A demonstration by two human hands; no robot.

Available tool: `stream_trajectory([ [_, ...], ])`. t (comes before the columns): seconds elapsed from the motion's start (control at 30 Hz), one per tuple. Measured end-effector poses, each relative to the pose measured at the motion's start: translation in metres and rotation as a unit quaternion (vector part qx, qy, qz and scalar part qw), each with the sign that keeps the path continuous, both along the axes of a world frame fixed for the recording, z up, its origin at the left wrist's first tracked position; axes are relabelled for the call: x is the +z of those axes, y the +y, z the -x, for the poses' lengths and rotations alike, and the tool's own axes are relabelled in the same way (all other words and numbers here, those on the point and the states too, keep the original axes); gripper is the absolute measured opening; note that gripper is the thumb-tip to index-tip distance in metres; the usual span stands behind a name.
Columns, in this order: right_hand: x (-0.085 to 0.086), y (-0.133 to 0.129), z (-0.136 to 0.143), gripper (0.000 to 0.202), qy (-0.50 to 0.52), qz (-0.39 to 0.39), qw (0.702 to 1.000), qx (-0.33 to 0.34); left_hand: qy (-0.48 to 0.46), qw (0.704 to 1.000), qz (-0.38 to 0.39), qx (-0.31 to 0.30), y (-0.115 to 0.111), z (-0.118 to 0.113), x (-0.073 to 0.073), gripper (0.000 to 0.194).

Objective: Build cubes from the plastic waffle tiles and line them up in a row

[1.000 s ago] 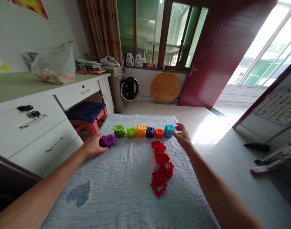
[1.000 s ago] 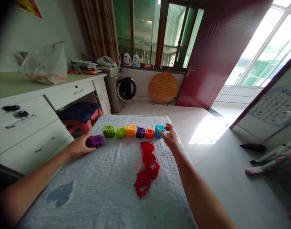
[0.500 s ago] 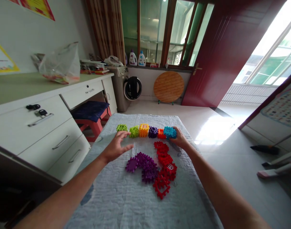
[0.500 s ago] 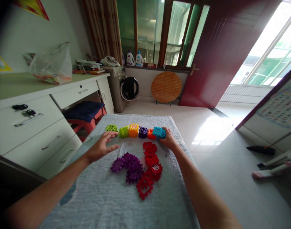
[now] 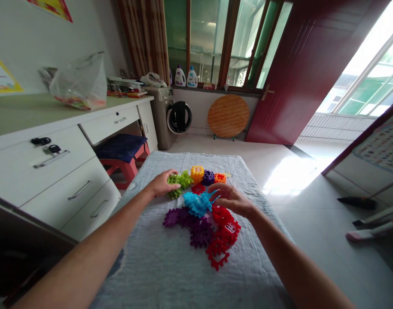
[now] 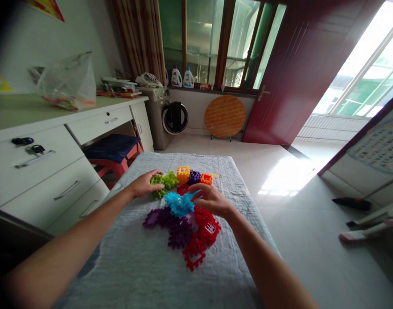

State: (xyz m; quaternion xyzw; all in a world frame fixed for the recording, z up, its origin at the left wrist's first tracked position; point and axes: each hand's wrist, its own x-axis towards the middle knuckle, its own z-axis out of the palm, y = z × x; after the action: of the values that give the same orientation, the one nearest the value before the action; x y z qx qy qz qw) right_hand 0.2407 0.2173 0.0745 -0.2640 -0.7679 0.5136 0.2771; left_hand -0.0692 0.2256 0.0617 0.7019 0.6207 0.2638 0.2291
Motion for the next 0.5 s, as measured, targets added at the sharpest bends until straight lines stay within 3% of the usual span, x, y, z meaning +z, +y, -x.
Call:
stream_trajectory([
  [0.07,-0.006,0.021,-0.001,0.024,-0.004,-0.018,0.990,-0.137,-0.028,0.998,0.028,-0.055,-0.019,-0.006,0.004,0.057],
  [0.13,-0.014,0.047,-0.003,0.023,-0.032,-0.085,0.951,-0.297,-0.079,0.991,0.049,-0.096,-0.032,-0.013,0.008,0.053],
  [0.2,-0.020,0.071,-0.003,0.034,-0.079,-0.109,0.920,-0.369,-0.112,0.989,0.026,-0.091,-0.034,-0.019,0.011,0.048],
  [0.33,-0.022,0.104,0.009,0.052,-0.212,-0.020,0.916,-0.341,-0.091,0.992,-0.089,0.011,-0.001,-0.032,0.014,0.047],
  [0.4,-0.020,0.111,0.019,0.048,-0.243,0.002,0.918,-0.313,-0.106,0.992,-0.038,0.050,0.026,-0.040,0.012,0.052],
  [0.5,-0.016,0.113,0.034,0.040,-0.256,0.008,0.926,-0.277,-0.128,0.991,0.031,0.021,0.057,-0.056,0.007,0.055],
])
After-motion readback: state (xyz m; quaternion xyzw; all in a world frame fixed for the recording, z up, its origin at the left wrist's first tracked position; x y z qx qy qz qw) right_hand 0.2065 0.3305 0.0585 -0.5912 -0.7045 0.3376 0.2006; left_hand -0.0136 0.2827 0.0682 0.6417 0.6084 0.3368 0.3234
